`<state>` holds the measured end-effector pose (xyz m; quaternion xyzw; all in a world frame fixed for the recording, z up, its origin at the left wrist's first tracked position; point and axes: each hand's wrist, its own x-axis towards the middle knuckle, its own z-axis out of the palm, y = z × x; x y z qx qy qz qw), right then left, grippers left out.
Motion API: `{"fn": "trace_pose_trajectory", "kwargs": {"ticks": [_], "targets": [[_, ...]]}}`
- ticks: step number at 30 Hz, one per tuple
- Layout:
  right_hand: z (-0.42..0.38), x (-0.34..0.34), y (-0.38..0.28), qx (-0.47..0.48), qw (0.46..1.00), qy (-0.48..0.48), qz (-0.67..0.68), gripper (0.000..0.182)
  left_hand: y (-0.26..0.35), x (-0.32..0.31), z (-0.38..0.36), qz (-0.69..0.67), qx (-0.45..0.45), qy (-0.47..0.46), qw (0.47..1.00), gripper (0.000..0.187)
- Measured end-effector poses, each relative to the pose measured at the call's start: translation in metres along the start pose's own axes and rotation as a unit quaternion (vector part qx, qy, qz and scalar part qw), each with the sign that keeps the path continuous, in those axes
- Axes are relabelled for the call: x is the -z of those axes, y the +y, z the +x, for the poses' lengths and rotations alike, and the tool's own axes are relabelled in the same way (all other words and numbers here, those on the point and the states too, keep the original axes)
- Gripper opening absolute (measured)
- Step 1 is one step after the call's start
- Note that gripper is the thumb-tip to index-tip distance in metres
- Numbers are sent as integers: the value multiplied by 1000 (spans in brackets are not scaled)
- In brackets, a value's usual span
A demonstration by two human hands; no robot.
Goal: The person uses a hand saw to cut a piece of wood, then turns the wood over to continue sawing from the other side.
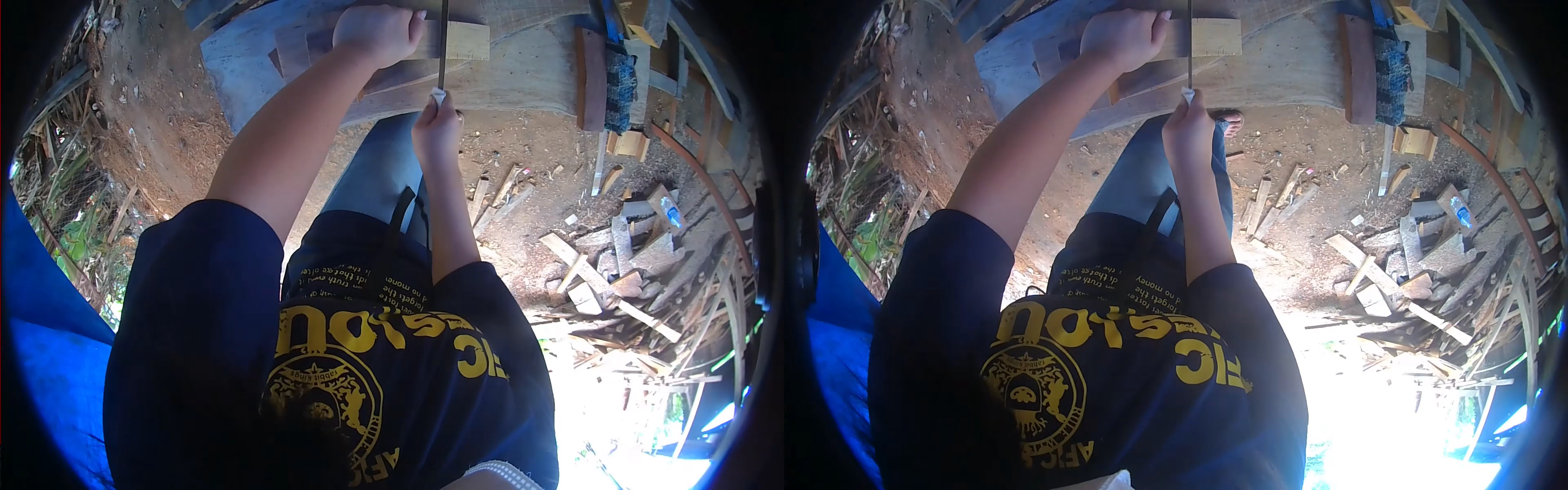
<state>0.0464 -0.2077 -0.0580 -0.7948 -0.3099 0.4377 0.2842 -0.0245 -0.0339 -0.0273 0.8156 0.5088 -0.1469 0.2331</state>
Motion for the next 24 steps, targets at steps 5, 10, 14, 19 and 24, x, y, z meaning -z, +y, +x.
{"fn": "trace_pose_trajectory", "kwargs": {"ticks": [5,10,14,19,24], "targets": [[-4,2,11,46,998,2,-37,20,-2,1,-1,7,-5,-5,1000,47],[16,11,-12,28,998,-20,-48,23,-2,-2,-1,-17,-9,20,1000,48],[-15,11,14,51,997,10,-53,23,-7,-11,1,-4,-8,10,1000,49],[-21,8,11,-3,996,1,-86,22,-6,-10,4,23,-9,-2,1000,51],[1,6,-12,-34,998,-26,-40,19,-9,-12,4,27,-7,-11,1000,51]]}}
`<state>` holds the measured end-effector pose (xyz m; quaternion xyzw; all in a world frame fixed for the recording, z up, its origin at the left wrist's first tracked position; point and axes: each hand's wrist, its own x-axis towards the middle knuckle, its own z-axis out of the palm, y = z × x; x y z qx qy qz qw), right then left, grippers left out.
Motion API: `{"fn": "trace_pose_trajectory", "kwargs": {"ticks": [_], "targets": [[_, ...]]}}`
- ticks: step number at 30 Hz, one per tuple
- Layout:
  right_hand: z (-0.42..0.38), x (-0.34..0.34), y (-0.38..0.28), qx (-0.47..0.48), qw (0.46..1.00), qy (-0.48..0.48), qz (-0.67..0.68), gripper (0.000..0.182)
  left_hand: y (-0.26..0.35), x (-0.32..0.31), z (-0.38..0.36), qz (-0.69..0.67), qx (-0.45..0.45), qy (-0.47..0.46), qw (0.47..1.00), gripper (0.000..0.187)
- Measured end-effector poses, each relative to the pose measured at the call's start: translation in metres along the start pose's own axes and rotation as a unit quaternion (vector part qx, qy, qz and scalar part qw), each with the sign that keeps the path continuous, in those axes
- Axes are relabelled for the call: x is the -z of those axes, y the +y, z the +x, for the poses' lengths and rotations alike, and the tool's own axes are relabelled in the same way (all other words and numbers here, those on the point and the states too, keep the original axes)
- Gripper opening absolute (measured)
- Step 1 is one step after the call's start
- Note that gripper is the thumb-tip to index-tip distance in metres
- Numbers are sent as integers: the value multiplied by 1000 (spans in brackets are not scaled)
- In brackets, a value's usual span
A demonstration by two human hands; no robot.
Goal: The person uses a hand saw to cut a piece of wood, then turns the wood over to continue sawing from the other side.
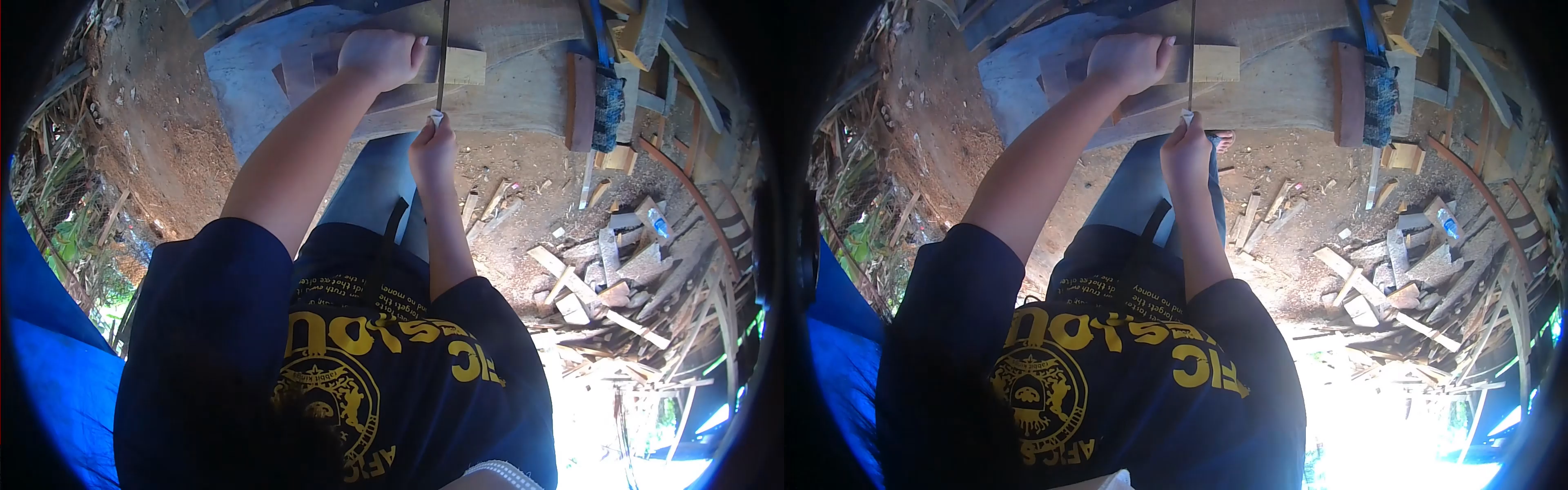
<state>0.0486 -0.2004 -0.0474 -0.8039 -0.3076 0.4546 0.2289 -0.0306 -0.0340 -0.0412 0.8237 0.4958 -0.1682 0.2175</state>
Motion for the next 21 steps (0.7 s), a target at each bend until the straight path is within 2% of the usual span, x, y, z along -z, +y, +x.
{"fn": "trace_pose_trajectory", "kwargs": {"ticks": [3,7,10,12,16,18,19,21], "targets": [[-11,7,3,38,999,13,11,20,2,3,0,-5,3,-8,1000,51],[-36,15,25,41,998,37,-29,21,0,2,2,-5,0,16,1000,51],[-35,21,28,11,1000,0,-24,21,2,4,1,-8,-1,5,1000,50],[-32,16,26,-6,1000,-17,-16,34,3,6,0,-11,6,-10,1000,49],[-34,8,5,-22,999,-43,-6,34,3,5,0,-4,8,-2,1000,49],[-36,9,-12,-20,994,-97,-49,33,5,7,0,-1,11,-3,1000,49],[-37,6,-5,-18,994,-95,-51,33,5,5,1,-3,10,0,1000,49],[-40,-1,9,38,998,18,-42,20,2,0,2,4,2,10,1000,49]]}}
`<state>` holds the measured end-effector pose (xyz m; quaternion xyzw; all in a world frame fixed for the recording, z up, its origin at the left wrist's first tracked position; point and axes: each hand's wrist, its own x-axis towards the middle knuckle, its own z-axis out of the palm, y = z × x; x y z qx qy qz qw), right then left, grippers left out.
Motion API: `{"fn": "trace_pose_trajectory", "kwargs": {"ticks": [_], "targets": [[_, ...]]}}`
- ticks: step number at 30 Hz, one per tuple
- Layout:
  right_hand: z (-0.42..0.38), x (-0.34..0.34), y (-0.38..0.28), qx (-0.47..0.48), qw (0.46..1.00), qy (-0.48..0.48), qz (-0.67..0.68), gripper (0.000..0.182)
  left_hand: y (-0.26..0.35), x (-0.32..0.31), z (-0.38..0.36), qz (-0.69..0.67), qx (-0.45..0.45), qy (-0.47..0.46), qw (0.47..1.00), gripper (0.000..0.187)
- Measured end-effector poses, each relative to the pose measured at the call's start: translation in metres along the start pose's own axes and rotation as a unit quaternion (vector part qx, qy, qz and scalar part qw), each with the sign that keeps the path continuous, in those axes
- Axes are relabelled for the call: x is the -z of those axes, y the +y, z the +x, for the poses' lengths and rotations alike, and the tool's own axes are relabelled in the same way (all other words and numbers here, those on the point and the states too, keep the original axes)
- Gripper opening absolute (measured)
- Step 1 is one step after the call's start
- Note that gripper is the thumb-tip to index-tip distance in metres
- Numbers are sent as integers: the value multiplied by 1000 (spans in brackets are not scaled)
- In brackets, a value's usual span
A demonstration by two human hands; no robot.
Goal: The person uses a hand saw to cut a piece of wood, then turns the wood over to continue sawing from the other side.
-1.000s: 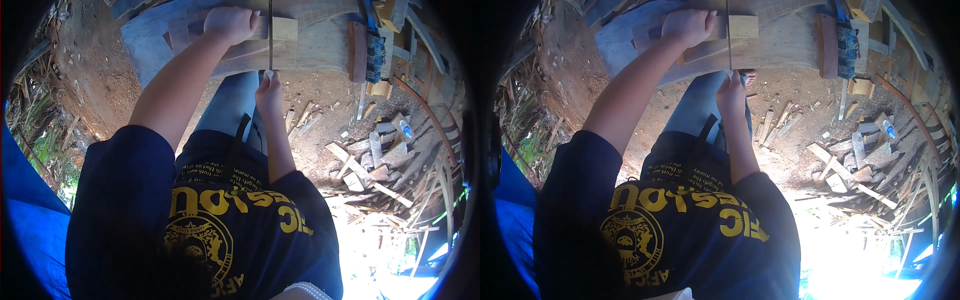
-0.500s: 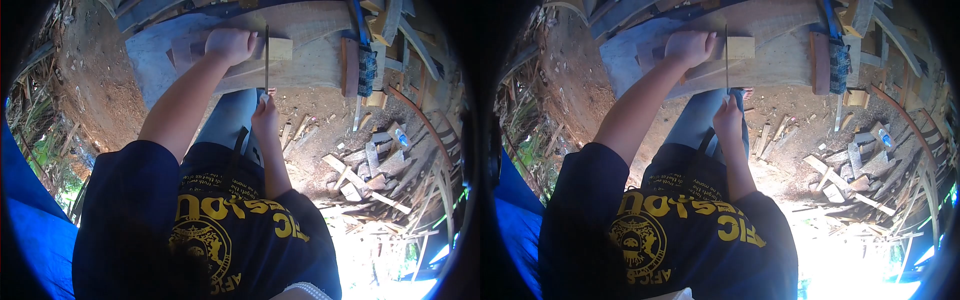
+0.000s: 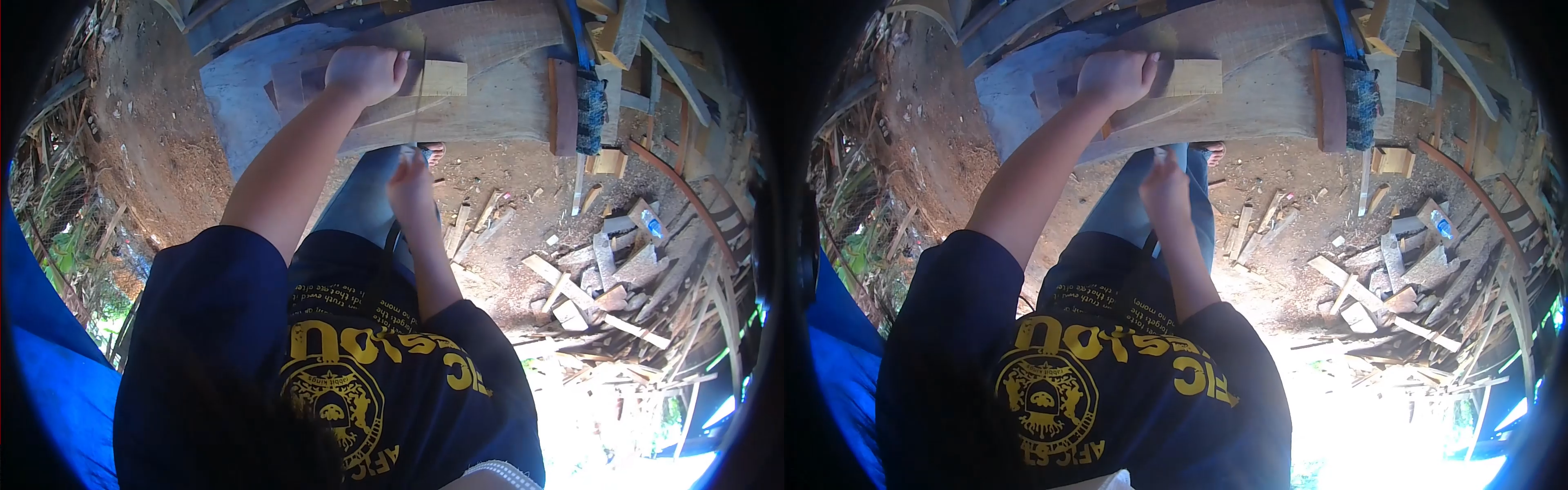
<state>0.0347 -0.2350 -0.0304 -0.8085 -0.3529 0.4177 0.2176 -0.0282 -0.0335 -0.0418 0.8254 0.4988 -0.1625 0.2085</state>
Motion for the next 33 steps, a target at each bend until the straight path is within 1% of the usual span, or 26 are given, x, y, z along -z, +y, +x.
{"fn": "trace_pose_trajectory", "kwargs": {"ticks": [2,3,4,6,7,9,12,13,14,16,19,23,25,29,31,32,33], "targets": [[5,25,11,-35,998,-48,26,21,-2,-3,-1,1,1,5,1000,48],[3,27,17,-9,999,-40,5,24,-2,-3,-1,0,-5,8,1000,48],[3,25,21,-11,999,-35,8,24,-1,-1,-2,3,-11,8,1000,48],[6,31,21,5,998,-60,29,26,2,2,-3,-4,-3,17,1000,48],[20,34,12,4,998,-52,30,26,3,2,-4,-3,-10,19,1000,48],[57,29,-5,26,995,-67,74,25,3,3,-4,0,-7,31,999,47],[58,20,-10,52,994,-37,89,24,3,4,-5,-3,-8,30,1000,46],[44,17,-2,20,996,-46,71,23,3,4,-5,-2,-8,32,999,46],[29,17,8,22,996,-45,71,23,3,4,-4,0,-8,28,1000,46],[11,20,24,-35,993,-49,98,22,3,4,-2,3,-8,28,1000,46],[15,20,30,-38,993,-63,96,19,3,2,-4,3,-7,31,999,47],[13,19,32,-22,993,-43,104,19,4,5,-4,5,-1,12,1000,48],[7,27,20,-20,995,-72,58,28,5,4,-6,10,0,7,1000,48],[2,33,20,-22,995,-65,66,26,6,1,-6,15,-2,33,999,49],[5,29,21,0,994,-52,93,27,7,3,-5,21,0,38,999,48],[15,23,21,-2,994,-49,100,27,7,3,-5,21,3,38,999,48],[36,23,7,2,994,-63,93,27,7,2,-5,21,4,37,999,48]]}}
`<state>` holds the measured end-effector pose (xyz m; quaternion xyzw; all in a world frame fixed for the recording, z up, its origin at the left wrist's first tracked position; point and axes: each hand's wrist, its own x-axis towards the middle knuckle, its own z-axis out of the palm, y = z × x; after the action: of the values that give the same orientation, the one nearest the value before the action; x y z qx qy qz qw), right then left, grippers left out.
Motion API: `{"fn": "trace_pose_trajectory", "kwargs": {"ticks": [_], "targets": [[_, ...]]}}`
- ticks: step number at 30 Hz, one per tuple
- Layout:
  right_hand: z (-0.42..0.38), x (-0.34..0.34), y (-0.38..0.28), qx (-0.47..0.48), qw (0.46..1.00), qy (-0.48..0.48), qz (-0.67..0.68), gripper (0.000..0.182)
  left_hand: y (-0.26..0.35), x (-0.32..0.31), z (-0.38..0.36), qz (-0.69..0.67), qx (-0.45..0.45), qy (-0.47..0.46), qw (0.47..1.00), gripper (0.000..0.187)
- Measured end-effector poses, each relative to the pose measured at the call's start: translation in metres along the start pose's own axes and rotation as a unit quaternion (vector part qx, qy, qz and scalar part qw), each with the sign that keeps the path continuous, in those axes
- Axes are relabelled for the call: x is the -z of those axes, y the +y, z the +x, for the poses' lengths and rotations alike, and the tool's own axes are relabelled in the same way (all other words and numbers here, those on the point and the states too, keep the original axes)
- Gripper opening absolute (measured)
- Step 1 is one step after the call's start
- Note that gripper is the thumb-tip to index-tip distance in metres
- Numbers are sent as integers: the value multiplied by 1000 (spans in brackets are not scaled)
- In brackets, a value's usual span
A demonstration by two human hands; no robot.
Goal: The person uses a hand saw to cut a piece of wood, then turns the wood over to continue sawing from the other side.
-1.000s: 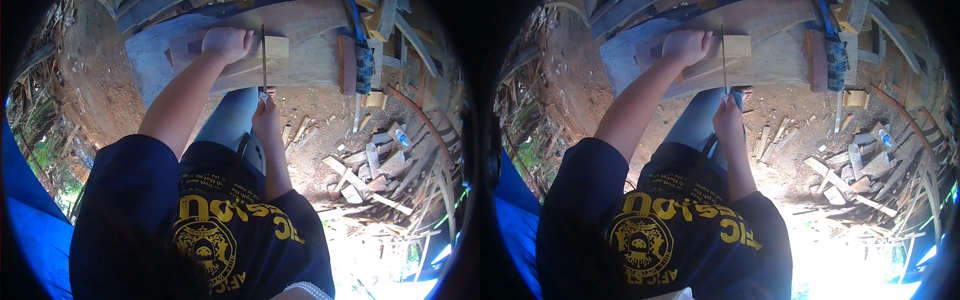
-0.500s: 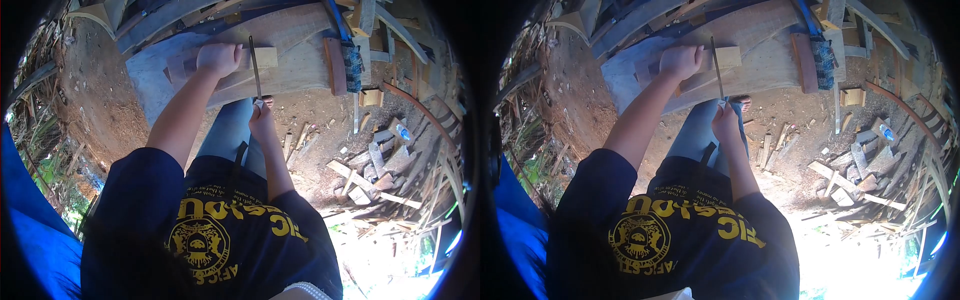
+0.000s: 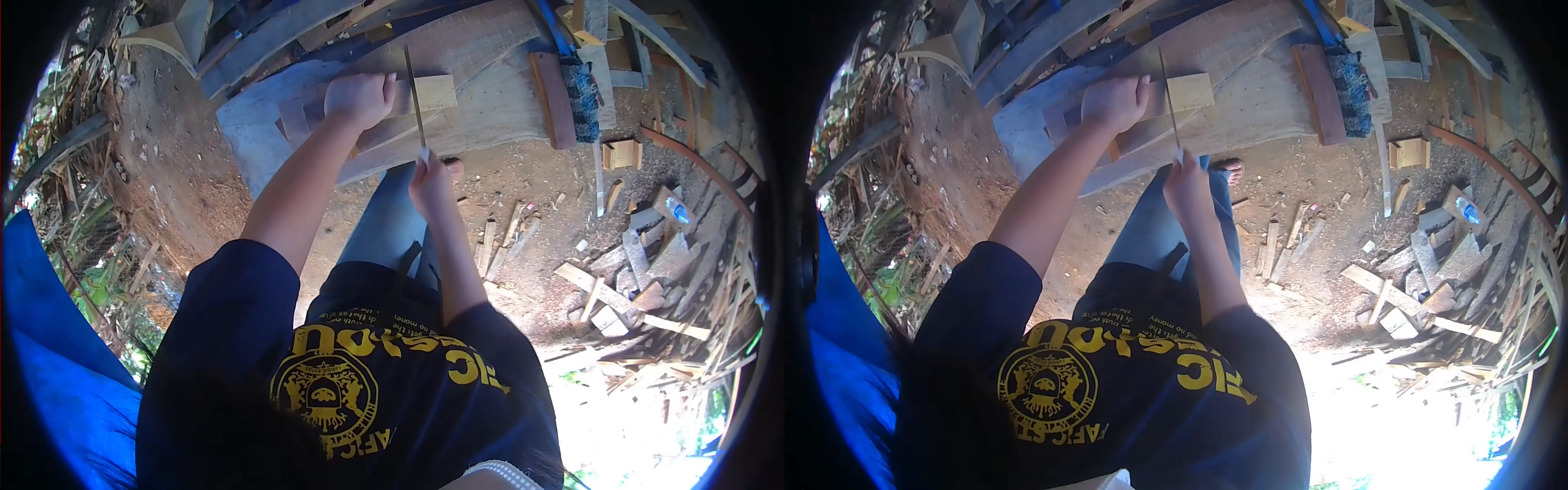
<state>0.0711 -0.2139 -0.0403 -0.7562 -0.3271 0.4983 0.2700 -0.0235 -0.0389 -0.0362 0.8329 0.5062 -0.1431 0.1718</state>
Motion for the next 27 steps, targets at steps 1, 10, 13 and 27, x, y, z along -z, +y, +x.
{"fn": "trace_pose_trajectory", "kwargs": {"ticks": [1,10,13,27], "targets": [[16,1,-9,3,1000,-15,-9,27,0,0,1,4,-4,-1,1000,48],[-17,17,-6,-21,999,-22,-26,26,-3,-4,-1,9,-12,8,1000,47],[38,6,-19,-20,999,-30,-31,28,0,-1,2,-10,-4,-5,1000,49],[14,6,-13,-12,999,-24,-22,28,-5,-1,3,-20,-19,-3,1000,47]]}}
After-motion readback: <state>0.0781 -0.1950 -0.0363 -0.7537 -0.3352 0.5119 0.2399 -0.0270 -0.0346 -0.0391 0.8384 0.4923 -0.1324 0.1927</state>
